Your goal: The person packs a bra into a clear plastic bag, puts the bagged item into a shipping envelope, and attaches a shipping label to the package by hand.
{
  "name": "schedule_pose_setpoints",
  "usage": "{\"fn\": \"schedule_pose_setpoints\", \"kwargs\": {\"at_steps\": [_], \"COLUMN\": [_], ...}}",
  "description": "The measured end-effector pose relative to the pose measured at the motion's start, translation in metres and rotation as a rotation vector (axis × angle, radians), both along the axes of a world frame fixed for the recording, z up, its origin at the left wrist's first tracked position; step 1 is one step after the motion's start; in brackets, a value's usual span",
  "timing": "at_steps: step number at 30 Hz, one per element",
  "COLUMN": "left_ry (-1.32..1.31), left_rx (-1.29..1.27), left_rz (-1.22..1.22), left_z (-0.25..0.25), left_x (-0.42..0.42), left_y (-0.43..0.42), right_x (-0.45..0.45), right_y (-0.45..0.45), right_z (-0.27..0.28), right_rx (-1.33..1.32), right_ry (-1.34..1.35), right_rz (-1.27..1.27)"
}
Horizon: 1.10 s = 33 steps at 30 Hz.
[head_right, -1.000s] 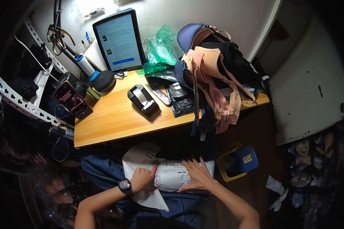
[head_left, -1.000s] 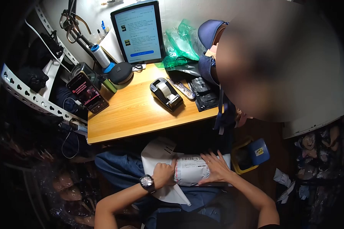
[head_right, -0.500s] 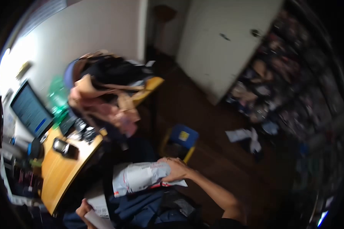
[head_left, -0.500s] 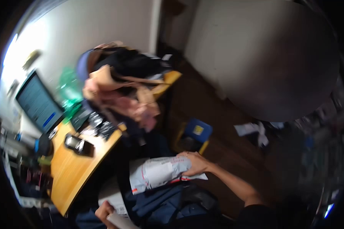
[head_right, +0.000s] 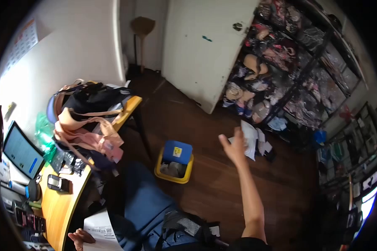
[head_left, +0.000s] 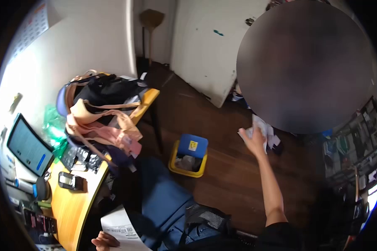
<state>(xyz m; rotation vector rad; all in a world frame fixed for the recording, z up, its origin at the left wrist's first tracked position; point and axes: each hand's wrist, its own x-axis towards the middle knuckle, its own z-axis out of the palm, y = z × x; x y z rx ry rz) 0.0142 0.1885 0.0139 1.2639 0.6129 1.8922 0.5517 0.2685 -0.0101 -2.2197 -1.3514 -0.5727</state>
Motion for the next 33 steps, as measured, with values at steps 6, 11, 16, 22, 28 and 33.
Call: {"fn": "schedule_pose_setpoints", "kwargs": {"at_steps": [6,11,16,22,28,33], "left_ry": [0.595,0.87,0.9,0.62,0.236,0.191], "left_rx": [0.358,0.436,0.234,-0.187,-0.423,-0.669], "left_rz": [-0.276,0.18,0.612,0.862,0.56,0.773], "left_z": [0.023,0.027,0.051,0.062,0.026,0.014], "left_x": [-0.02,0.042,0.044,-0.011,-0.045,-0.061], "left_y": [-0.009,-0.054,-0.037,0.0,0.017,0.044], "right_x": [-0.273,-0.354,-0.363,-0.39,-0.421,-0.48], "right_y": [-0.014,-0.03,0.009,0.036,0.083,0.128], "right_z": [-0.007,0.048,0.062,0.077,0.089,0.068], "right_rx": [-1.227,-1.379,-1.226,-1.09,-0.764,-0.076], "right_ry": [1.797,2.617,1.847,1.573,0.954,0.26], "right_rz": [1.252,0.771,1.463,1.683,1.632,1.599]}}
